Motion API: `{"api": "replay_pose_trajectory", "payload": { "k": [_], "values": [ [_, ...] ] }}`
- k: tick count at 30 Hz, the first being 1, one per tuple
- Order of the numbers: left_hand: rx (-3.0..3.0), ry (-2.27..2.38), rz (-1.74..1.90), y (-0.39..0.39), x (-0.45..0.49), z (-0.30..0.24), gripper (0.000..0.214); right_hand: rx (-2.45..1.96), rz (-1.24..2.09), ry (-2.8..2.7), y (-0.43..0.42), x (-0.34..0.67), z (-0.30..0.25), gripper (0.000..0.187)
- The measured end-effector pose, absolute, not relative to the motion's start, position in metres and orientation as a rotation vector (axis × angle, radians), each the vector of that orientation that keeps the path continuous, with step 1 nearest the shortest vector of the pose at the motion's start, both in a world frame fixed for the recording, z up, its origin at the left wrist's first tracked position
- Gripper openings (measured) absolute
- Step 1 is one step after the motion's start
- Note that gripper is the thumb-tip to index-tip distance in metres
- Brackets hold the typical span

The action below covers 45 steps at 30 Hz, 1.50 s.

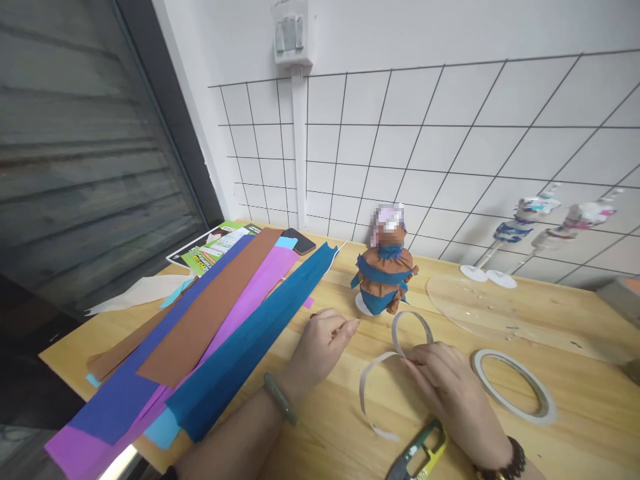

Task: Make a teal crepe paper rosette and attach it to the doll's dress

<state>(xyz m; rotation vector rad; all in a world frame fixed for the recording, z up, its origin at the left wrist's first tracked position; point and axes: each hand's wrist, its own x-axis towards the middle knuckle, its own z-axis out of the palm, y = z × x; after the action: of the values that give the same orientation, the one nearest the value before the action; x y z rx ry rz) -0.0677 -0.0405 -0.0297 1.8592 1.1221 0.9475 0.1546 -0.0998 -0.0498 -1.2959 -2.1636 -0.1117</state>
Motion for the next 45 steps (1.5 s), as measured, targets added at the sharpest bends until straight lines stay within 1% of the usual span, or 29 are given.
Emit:
{"api": "replay_pose_trajectory", "payload": {
  "k": [1,4,7,10,13,17,22,24,27,33,39,43,45],
  "values": [
    [1.754,1.081,0.903,-0.041,-0.066,-0.031,0.047,-1.248,-0.124,-2.169,-0.102,0.153,-0.049,0.008],
    [1.453,0.833,0.601,-0.046,-0.063,-0.036,0.056,-1.173,-0.134,-2.171,-0.105,0.147,-0.049,0.014],
    [1.336,0.627,0.444,-0.053,-0.060,-0.037,0.049,-1.143,-0.123,-2.150,-0.107,0.143,-0.050,0.015],
    [1.318,0.613,0.468,-0.055,-0.059,-0.035,0.035,-1.148,-0.106,-2.101,-0.107,0.139,-0.051,0.013],
    [1.289,0.617,0.466,-0.054,-0.059,-0.034,0.028,-1.173,-0.071,-2.051,-0.108,0.136,-0.051,0.011],
    [1.265,0.590,0.492,-0.054,-0.058,-0.033,0.033,-1.235,-0.037,-1.970,-0.109,0.136,-0.052,0.006],
    [1.303,0.610,0.490,-0.054,-0.059,-0.031,0.052,-1.352,-0.018,-1.915,-0.106,0.143,-0.055,0.004],
    [1.304,0.615,0.473,-0.052,-0.060,-0.031,0.050,-1.387,-0.035,-1.896,-0.105,0.146,-0.057,0.007],
    [1.255,0.596,0.447,-0.051,-0.063,-0.031,0.037,-1.425,-0.055,-1.889,-0.103,0.149,-0.060,0.010],
    [1.232,0.580,0.401,-0.051,-0.064,-0.034,0.030,-1.468,-0.040,-2.035,-0.101,0.150,-0.062,0.014],
    [1.236,0.672,0.431,-0.051,-0.058,-0.046,0.032,-1.396,0.028,-2.208,-0.099,0.145,-0.063,0.014],
    [1.170,0.721,0.453,-0.051,-0.054,-0.054,0.039,-1.318,0.005,-2.187,-0.102,0.145,-0.060,0.023],
    [1.155,0.735,0.470,-0.052,-0.053,-0.056,0.039,-1.246,0.002,-2.176,-0.105,0.143,-0.057,0.024]
  ]
}}
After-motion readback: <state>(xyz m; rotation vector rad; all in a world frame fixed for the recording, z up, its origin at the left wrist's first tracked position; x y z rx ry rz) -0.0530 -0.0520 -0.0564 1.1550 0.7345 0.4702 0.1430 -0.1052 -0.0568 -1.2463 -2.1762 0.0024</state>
